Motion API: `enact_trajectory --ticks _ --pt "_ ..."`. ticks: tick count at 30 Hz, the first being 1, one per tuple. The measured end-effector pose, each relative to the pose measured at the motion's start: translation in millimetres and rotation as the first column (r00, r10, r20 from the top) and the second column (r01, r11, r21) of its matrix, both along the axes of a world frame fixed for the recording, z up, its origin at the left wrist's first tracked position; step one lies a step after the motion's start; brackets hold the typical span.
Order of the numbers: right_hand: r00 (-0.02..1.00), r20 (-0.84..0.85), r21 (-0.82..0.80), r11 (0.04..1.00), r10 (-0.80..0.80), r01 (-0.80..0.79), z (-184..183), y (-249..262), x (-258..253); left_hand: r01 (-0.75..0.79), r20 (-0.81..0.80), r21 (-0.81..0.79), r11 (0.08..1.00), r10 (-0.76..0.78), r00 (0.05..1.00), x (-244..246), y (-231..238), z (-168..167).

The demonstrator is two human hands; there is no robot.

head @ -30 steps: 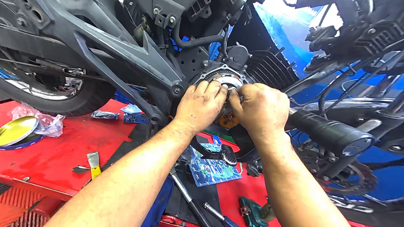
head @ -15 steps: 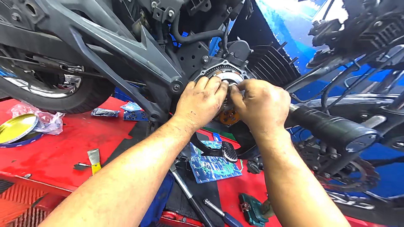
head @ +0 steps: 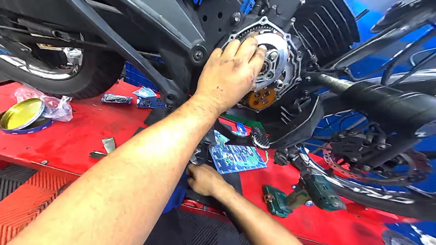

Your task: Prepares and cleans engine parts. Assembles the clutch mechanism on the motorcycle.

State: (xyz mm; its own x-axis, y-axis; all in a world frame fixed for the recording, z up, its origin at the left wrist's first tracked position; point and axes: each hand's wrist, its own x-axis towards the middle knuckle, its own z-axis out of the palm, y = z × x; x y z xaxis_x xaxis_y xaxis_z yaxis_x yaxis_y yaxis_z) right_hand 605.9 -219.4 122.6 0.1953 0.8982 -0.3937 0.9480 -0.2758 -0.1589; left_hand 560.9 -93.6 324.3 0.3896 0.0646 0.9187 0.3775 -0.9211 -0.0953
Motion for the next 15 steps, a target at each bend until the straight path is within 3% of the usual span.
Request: enact_trajectory --ticks 3,6,11,15 --pt "0.999 -0.012 0.057 0.997 0.051 -0.050 -26 21 1 -0.009 0.007 0.019 1.000 0.009 1.000 1 2 1" --pt "0.996 0.019 0.057 0.994 0.092 -0.093 -25 21 -7 -0.006 0.009 0.020 1.000 0.006 1.000 2 4 1" --pt "0.995 0.003 0.258 0.961 0.100 -0.097 -41 11 17 0.013 0.004 -0.002 1.000 -0.013 1.000 3 1 3" --pt "0.995 0.030 0.226 0.969 0.098 -0.102 -38 7 18 0.000 0.008 0.005 1.000 0.000 1.000 3 1 4"
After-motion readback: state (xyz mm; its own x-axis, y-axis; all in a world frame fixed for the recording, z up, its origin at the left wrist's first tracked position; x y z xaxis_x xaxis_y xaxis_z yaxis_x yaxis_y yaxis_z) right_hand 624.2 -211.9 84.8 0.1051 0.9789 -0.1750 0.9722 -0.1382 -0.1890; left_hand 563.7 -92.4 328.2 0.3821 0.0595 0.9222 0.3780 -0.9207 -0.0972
